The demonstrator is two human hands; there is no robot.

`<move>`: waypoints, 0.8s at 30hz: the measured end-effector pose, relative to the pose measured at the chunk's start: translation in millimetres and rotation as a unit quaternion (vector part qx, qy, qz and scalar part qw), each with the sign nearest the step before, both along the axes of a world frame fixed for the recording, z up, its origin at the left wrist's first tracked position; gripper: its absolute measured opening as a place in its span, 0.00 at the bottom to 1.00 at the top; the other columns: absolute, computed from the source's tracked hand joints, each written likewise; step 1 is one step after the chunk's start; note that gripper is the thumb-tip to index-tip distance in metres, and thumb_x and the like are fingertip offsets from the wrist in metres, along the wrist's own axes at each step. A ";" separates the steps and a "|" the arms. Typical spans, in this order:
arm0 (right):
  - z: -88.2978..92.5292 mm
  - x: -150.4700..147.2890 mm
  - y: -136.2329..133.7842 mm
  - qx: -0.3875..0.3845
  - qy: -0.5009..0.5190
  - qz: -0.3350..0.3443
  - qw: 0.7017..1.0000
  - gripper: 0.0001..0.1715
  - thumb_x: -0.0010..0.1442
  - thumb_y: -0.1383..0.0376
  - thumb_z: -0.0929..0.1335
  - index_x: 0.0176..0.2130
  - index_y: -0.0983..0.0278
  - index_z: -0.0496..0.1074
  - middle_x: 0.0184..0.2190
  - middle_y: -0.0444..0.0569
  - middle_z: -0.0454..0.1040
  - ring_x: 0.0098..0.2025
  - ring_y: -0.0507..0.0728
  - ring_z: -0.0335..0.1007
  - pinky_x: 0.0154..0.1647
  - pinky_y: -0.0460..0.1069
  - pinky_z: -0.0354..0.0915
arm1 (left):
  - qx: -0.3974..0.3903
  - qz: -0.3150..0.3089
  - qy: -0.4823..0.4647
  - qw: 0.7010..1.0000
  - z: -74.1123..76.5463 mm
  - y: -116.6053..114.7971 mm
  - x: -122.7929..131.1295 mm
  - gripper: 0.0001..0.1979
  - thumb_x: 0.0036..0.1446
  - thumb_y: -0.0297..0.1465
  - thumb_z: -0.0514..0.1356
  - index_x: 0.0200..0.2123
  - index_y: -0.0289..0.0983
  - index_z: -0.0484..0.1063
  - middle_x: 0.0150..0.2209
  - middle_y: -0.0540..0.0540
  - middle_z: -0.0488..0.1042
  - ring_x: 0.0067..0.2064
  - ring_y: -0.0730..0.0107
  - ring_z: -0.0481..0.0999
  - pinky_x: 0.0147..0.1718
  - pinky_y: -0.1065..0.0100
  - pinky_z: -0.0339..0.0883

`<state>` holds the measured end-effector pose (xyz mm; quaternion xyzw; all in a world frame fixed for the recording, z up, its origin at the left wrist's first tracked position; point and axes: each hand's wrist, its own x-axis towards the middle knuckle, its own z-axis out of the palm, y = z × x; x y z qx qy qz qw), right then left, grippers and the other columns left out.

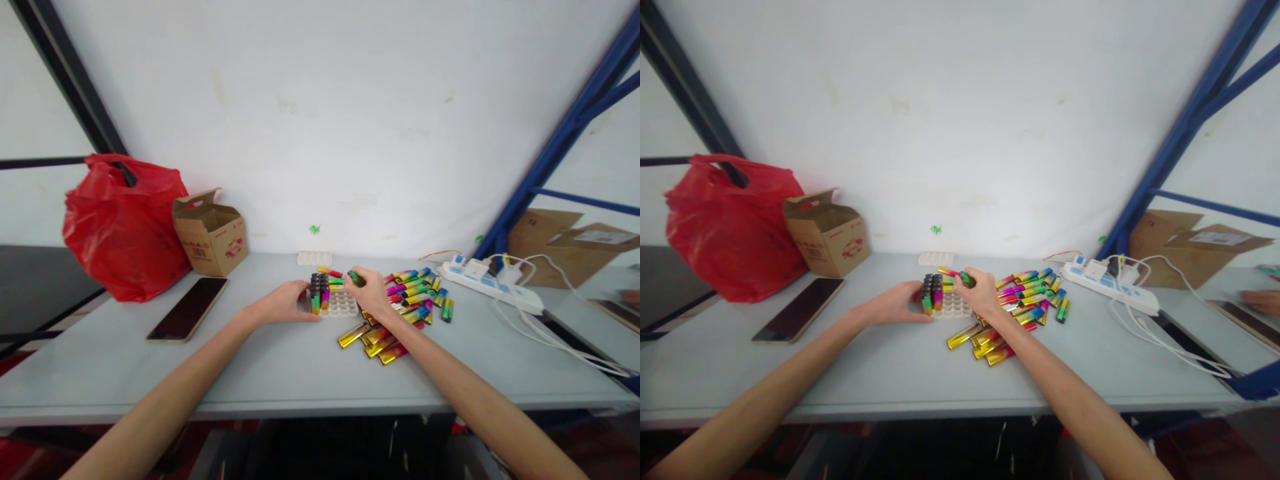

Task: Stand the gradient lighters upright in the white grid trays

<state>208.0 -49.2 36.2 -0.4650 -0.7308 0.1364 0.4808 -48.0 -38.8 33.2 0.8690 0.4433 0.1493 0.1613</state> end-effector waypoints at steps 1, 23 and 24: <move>0.7 0.9 0.4 0.001 0.000 0.003 1.000 0.23 0.61 0.50 0.66 0.23 0.59 0.56 0.20 0.39 0.52 0.26 0.51 0.50 0.27 0.48 0.48 | -0.001 0.001 0.000 1.000 0.0 0.0 0.1 0.32 0.46 0.60 0.70 0.40 0.38 0.74 0.39 0.44 0.79 0.38 0.56 0.78 0.36 0.62 0.67; -2.9 2.5 -10.3 -0.097 -0.125 0.227 0.961 0.26 0.72 0.43 0.67 0.34 0.59 0.76 0.29 0.47 0.82 0.30 0.58 0.77 0.35 0.49 0.66 | -0.013 -0.012 -0.004 1.000 4.7 -3.6 -0.2 0.33 0.48 0.60 0.69 0.43 0.37 0.74 0.39 0.44 0.79 0.38 0.58 0.77 0.35 0.64 0.67; -5.1 -0.3 -10.1 -0.085 -0.138 0.222 0.962 0.25 0.72 0.44 0.67 0.36 0.59 0.76 0.30 0.48 0.82 0.30 0.58 0.77 0.35 0.50 0.66 | -0.011 -0.012 -0.005 1.000 5.5 -4.4 0.1 0.33 0.48 0.60 0.69 0.42 0.37 0.74 0.39 0.44 0.79 0.37 0.58 0.77 0.35 0.64 0.66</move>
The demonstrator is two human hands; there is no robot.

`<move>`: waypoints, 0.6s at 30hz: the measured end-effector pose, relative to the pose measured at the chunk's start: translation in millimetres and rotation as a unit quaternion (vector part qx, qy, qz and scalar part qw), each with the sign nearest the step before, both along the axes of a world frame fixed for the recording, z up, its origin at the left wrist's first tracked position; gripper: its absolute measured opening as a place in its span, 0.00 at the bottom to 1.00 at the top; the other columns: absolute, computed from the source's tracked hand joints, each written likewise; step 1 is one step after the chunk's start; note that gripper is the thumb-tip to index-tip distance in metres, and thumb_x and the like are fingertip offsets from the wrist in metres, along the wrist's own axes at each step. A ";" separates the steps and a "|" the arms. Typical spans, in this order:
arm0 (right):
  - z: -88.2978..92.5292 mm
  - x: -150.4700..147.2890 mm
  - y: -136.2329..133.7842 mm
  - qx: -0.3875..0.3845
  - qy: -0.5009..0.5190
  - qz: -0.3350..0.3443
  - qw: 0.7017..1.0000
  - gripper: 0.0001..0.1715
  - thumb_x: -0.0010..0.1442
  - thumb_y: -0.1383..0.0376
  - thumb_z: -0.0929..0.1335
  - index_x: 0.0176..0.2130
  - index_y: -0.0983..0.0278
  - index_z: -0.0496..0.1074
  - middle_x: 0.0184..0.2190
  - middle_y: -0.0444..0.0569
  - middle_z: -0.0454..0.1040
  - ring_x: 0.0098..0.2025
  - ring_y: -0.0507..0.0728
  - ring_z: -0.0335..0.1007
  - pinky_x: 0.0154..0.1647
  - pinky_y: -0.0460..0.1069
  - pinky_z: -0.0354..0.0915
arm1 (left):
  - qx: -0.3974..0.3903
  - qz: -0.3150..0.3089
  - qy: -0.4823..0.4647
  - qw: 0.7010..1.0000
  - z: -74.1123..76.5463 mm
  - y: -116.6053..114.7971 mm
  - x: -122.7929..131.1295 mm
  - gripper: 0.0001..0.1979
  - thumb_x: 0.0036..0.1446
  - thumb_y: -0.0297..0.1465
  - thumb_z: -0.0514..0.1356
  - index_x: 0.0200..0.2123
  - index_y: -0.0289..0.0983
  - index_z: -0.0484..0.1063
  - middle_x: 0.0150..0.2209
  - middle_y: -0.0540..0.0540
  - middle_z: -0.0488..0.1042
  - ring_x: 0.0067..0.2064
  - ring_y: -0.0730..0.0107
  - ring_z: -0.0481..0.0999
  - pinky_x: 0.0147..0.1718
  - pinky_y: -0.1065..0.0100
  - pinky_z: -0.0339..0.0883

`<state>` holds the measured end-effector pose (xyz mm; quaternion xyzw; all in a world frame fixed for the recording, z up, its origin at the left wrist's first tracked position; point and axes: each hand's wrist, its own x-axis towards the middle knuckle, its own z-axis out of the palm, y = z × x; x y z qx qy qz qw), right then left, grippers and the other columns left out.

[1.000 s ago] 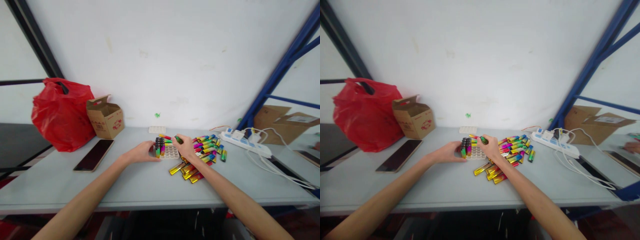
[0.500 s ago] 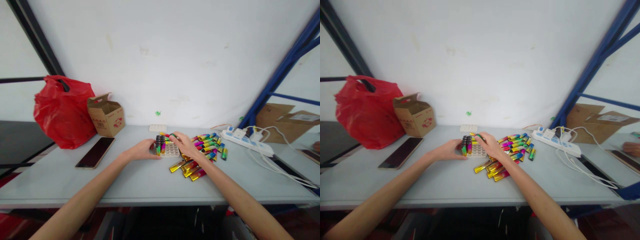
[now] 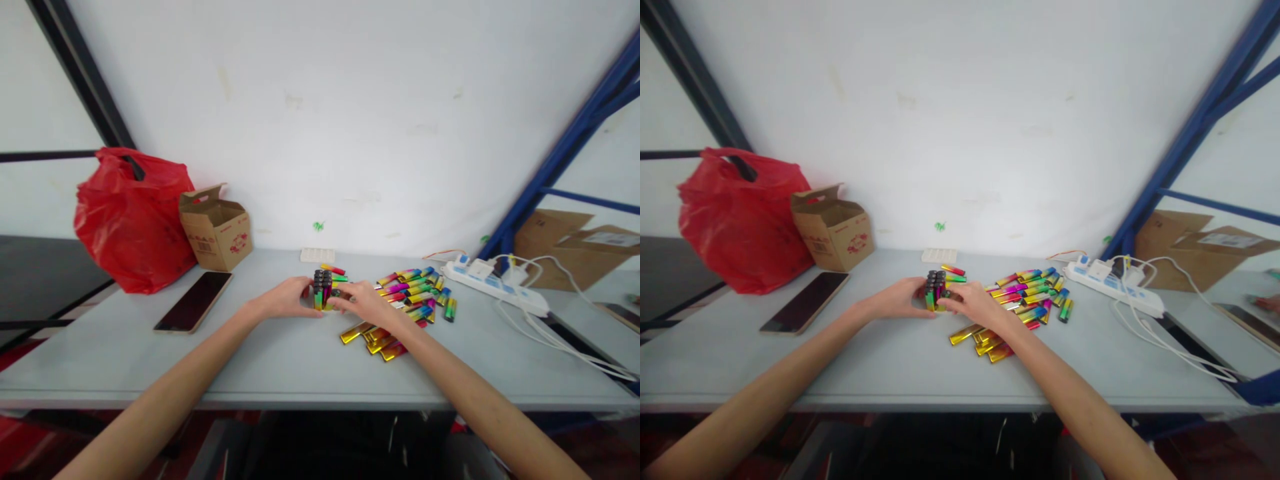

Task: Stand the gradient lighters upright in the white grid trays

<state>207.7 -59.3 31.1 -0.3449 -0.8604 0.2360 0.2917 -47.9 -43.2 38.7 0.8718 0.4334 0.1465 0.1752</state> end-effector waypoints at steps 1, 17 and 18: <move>-1.8 -2.6 0.2 0.025 -0.015 -0.009 1.000 0.24 0.72 0.44 0.67 0.36 0.59 0.76 0.30 0.49 0.82 0.30 0.58 0.76 0.35 0.50 0.65 | 0.001 0.000 -0.002 1.000 0.7 -0.7 0.4 0.32 0.48 0.59 0.69 0.42 0.38 0.74 0.39 0.44 0.79 0.37 0.58 0.77 0.35 0.64 0.66; -0.8 44.6 46.1 0.148 -0.034 -0.111 0.982 0.15 0.76 0.60 0.64 0.46 0.64 0.79 0.44 0.55 0.82 0.46 0.60 0.77 0.53 0.53 0.68 | -0.051 -0.018 0.003 0.999 5.3 8.7 -15.4 0.32 0.47 0.58 0.70 0.42 0.38 0.77 0.36 0.47 0.79 0.35 0.61 0.76 0.32 0.66 0.65; -2.6 42.2 51.0 0.146 -0.049 -0.103 0.983 0.14 0.76 0.61 0.65 0.48 0.64 0.79 0.45 0.56 0.82 0.48 0.60 0.77 0.55 0.54 0.68 | -0.057 -0.024 -0.002 0.998 5.2 9.2 -16.5 0.32 0.47 0.58 0.70 0.43 0.38 0.77 0.36 0.48 0.79 0.35 0.61 0.76 0.32 0.66 0.65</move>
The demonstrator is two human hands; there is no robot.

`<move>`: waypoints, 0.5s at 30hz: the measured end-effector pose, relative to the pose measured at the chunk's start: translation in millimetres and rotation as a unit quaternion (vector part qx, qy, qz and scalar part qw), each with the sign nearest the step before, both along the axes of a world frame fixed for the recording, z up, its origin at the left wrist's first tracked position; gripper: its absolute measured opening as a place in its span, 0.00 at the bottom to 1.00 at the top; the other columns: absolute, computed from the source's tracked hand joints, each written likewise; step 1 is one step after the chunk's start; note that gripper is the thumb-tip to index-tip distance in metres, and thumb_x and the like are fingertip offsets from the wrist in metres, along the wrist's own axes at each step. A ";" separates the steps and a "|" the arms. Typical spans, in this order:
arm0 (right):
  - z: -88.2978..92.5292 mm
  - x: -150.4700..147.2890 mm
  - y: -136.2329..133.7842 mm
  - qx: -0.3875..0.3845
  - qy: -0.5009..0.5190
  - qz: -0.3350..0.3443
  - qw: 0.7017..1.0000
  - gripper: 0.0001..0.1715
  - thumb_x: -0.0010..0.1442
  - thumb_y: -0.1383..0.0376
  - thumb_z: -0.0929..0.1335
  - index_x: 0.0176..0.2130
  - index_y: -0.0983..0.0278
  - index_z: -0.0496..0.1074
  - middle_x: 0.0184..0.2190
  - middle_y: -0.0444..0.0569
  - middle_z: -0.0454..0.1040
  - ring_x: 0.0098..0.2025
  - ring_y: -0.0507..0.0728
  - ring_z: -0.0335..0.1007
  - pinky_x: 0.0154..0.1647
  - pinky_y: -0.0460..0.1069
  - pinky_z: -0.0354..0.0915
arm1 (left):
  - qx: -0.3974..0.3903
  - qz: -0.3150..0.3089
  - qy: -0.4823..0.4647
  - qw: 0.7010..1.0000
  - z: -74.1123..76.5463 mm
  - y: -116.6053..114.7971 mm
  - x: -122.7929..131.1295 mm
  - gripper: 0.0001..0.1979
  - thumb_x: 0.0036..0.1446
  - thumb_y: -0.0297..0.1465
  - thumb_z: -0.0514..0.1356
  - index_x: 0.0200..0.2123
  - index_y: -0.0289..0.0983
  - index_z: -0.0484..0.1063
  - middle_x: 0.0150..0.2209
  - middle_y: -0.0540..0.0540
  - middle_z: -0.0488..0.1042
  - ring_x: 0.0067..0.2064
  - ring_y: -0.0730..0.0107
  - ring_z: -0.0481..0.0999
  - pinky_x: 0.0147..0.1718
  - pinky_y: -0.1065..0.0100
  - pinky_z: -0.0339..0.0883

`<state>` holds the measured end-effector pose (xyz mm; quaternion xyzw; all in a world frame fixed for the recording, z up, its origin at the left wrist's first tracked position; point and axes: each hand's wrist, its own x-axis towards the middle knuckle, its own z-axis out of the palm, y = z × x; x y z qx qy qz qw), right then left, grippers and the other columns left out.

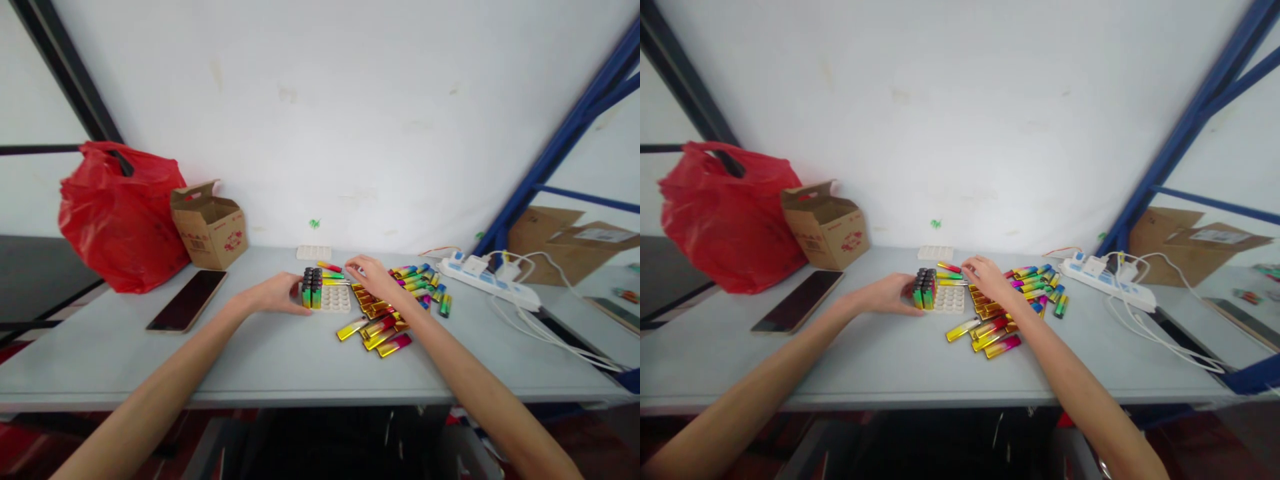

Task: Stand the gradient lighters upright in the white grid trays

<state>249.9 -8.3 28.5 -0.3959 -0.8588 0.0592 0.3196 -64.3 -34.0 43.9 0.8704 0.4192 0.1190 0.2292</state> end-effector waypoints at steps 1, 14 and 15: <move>-1.6 -3.2 5.1 -0.004 -0.016 0.004 1.000 0.14 0.76 0.62 0.65 0.49 0.65 0.79 0.47 0.57 0.82 0.50 0.61 0.77 0.57 0.54 0.68 | -0.003 -0.004 -0.004 1.000 -0.1 0.4 -1.0 0.31 0.47 0.58 0.71 0.43 0.38 0.78 0.35 0.48 0.79 0.35 0.62 0.75 0.31 0.66 0.64; -7.2 -41.1 67.5 -0.144 -0.067 -0.031 0.987 0.04 0.60 0.67 0.77 0.38 0.64 0.83 0.35 0.53 0.86 0.36 0.59 0.81 0.41 0.50 0.71 | 0.003 0.013 0.026 1.000 6.1 -3.4 -3.2 0.30 0.46 0.56 0.71 0.40 0.38 0.76 0.32 0.50 0.76 0.32 0.65 0.73 0.30 0.68 0.62; -4.4 -40.2 67.2 -0.153 -0.066 -0.023 0.986 0.02 0.59 0.68 0.78 0.35 0.63 0.83 0.32 0.51 0.85 0.34 0.59 0.80 0.39 0.49 0.70 | 0.004 0.011 0.029 1.000 6.3 -3.7 -3.2 0.30 0.46 0.56 0.71 0.40 0.38 0.76 0.32 0.50 0.76 0.32 0.64 0.73 0.30 0.67 0.62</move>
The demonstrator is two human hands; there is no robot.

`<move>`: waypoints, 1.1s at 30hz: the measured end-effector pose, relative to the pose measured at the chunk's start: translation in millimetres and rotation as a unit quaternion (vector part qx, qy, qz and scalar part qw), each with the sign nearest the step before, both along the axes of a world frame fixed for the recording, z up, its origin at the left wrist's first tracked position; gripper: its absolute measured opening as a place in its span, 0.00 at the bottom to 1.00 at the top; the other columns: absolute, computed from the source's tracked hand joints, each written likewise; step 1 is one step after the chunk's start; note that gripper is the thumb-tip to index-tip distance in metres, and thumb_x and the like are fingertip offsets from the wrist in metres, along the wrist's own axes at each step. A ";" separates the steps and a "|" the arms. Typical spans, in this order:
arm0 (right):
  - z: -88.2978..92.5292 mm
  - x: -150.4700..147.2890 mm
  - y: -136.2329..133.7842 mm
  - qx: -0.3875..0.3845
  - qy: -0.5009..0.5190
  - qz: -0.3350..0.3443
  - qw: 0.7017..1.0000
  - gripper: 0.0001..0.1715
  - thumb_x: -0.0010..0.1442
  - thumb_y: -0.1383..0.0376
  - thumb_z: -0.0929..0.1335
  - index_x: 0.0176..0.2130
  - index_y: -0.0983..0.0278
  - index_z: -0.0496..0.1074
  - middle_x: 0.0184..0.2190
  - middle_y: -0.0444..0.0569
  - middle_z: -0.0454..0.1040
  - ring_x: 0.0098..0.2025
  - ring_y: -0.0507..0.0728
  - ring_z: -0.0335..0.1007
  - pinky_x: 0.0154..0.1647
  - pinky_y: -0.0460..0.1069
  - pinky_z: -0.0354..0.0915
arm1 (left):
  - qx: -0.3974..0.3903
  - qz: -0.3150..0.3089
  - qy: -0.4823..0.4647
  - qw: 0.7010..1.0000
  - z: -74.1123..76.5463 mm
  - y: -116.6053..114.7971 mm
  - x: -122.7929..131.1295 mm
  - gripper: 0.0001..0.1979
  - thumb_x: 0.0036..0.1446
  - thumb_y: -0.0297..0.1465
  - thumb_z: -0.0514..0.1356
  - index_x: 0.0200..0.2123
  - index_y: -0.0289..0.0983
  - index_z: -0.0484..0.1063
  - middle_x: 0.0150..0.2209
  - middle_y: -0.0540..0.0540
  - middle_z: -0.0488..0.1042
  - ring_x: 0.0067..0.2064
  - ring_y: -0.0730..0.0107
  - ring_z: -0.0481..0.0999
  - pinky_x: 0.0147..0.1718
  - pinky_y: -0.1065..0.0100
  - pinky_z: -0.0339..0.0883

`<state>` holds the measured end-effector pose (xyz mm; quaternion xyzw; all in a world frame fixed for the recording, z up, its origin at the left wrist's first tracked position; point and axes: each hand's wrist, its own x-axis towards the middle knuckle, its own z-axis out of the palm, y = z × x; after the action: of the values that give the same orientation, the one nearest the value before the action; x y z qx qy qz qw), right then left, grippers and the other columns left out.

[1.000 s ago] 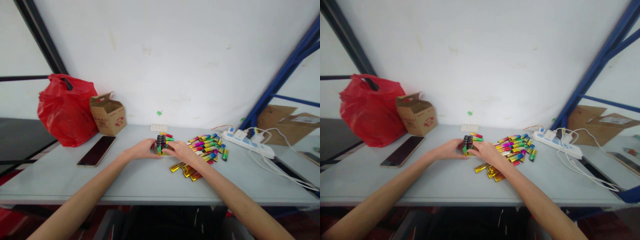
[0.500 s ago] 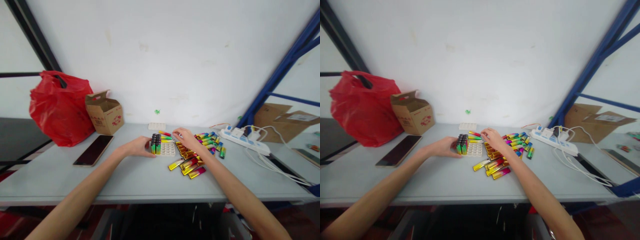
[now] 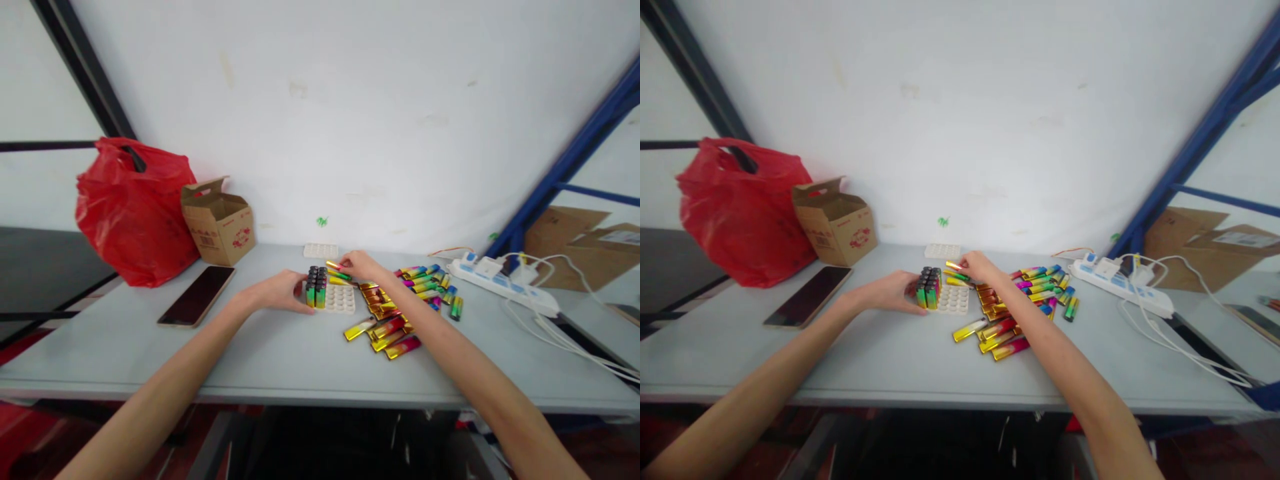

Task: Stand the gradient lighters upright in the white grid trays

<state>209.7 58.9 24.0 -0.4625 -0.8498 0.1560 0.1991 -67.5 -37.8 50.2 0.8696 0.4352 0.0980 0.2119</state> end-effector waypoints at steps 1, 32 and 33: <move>3.1 2.0 -1.3 -0.001 0.006 0.006 1.000 0.02 0.57 0.69 0.78 0.33 0.63 0.83 0.31 0.50 0.85 0.33 0.59 0.80 0.38 0.49 0.70 | 0.001 -0.002 0.000 1.000 -0.1 -0.1 -0.1 0.30 0.46 0.56 0.71 0.40 0.38 0.76 0.32 0.50 0.76 0.32 0.64 0.73 0.30 0.67 0.63; 5.1 -4.0 -93.0 -0.074 0.367 -0.032 0.927 0.36 0.63 0.32 0.64 0.27 0.60 0.64 0.20 0.38 0.54 0.23 0.50 0.49 0.23 0.48 0.49 | -0.016 -0.025 -0.056 0.998 -5.6 0.5 -0.1 0.27 0.48 0.54 0.72 0.39 0.38 0.77 0.31 0.51 0.73 0.31 0.68 0.69 0.29 0.69 0.61; 3.9 -4.8 -93.6 -0.053 0.349 -0.046 0.935 0.37 0.63 0.32 0.63 0.24 0.59 0.61 0.20 0.39 0.54 0.24 0.51 0.50 0.24 0.48 0.49 | -0.021 -0.028 -0.058 0.998 -6.2 0.3 0.6 0.27 0.48 0.53 0.72 0.39 0.37 0.77 0.31 0.51 0.73 0.31 0.68 0.69 0.29 0.69 0.61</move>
<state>204.9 -34.7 28.0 -0.4273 -0.6955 0.3427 0.4650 -66.9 -37.5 44.1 0.8695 0.3998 0.1337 0.2574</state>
